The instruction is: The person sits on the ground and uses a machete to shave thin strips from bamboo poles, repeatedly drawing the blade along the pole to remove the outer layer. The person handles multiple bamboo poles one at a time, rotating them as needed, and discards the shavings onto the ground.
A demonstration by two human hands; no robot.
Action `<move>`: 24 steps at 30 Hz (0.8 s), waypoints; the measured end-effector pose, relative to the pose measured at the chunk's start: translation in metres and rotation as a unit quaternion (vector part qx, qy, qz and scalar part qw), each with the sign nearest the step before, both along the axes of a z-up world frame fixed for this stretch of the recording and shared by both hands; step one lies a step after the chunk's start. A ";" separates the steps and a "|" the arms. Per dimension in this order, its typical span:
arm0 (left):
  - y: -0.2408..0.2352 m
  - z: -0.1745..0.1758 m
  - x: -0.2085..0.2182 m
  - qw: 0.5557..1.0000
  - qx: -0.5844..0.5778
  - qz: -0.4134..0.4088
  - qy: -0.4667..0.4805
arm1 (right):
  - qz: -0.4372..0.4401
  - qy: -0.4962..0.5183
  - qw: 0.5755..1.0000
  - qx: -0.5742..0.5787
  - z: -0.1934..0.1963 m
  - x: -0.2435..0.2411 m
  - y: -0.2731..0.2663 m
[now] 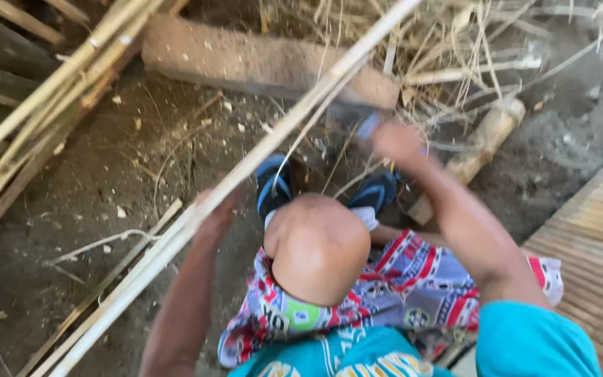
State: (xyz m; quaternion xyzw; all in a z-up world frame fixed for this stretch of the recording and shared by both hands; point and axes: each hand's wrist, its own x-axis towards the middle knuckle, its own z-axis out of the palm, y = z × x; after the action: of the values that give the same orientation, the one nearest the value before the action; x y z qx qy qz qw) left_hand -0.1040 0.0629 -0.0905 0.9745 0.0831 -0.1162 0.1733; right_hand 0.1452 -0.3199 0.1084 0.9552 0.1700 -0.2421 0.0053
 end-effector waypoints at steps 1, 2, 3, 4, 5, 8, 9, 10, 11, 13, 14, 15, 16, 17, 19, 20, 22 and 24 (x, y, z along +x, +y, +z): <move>0.012 0.002 -0.001 1.000 -0.004 0.004 -0.005 | -0.074 -0.055 0.996 0.014 0.006 0.026 -0.010; 0.016 0.005 -0.008 1.000 -0.012 0.005 -0.013 | -0.085 -0.051 0.995 0.017 0.002 0.025 -0.010; 0.013 0.009 -0.008 1.000 -0.025 0.004 -0.015 | -0.096 -0.039 0.994 0.016 -0.005 0.016 -0.010; 0.011 0.010 -0.001 0.998 -0.057 0.001 -0.021 | -0.107 -0.027 0.994 0.016 -0.012 0.008 -0.010; 0.004 0.008 0.011 0.995 -0.094 0.004 -0.029 | -0.105 -0.029 0.994 0.022 -0.020 0.001 -0.010; -0.025 0.018 0.062 0.991 -0.111 0.040 -0.055 | -0.102 -0.028 0.994 0.037 -0.037 -0.008 -0.004; -0.040 0.023 0.080 0.992 -0.095 0.057 -0.055 | -0.105 -0.020 0.994 0.037 -0.041 -0.013 -0.001; -0.050 0.030 0.096 0.997 -0.072 0.025 -0.009 | -0.109 -0.012 0.993 0.038 -0.045 -0.020 0.004; -0.058 0.036 0.116 0.998 -0.049 -0.007 0.029 | -0.070 0.008 0.996 0.056 -0.049 -0.023 0.013; -0.075 0.046 0.134 0.999 -0.050 -0.014 -0.002 | 0.007 0.049 0.995 0.090 -0.057 -0.036 0.028; -0.079 0.049 0.138 0.998 -0.050 -0.017 -0.017 | 0.037 0.044 0.997 0.057 -0.058 -0.031 0.024; -0.072 0.053 0.125 0.990 -0.116 0.076 0.041 | 0.070 0.045 0.996 0.024 -0.055 -0.022 0.013; -0.057 0.059 0.103 0.964 -0.179 0.169 0.099 | 0.102 0.045 0.994 -0.009 -0.052 -0.010 0.002; -0.038 0.066 0.079 0.983 -0.126 0.102 0.087 | 0.007 0.002 1.000 -0.020 -0.041 0.015 -0.020; -0.016 0.075 0.061 0.993 -0.046 0.056 0.092 | -0.083 -0.049 0.995 -0.012 -0.032 0.039 -0.031; -0.011 0.077 0.067 0.991 -0.019 0.078 0.108 | -0.078 -0.058 0.995 0.006 -0.035 0.037 -0.023; -0.035 0.079 0.047 0.996 0.009 0.061 0.064 | -0.069 -0.053 0.996 0.019 -0.043 0.011 -0.026; -0.049 0.087 0.069 0.992 0.045 -0.047 -0.110 | -0.095 -0.073 0.992 0.045 -0.054 0.010 -0.009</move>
State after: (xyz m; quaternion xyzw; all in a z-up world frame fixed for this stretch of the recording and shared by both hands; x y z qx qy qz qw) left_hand -0.0353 0.0136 -0.0039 0.9909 0.0232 -0.0121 0.1317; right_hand 0.1551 -0.3287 0.0540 0.9814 0.0884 -0.1637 -0.0479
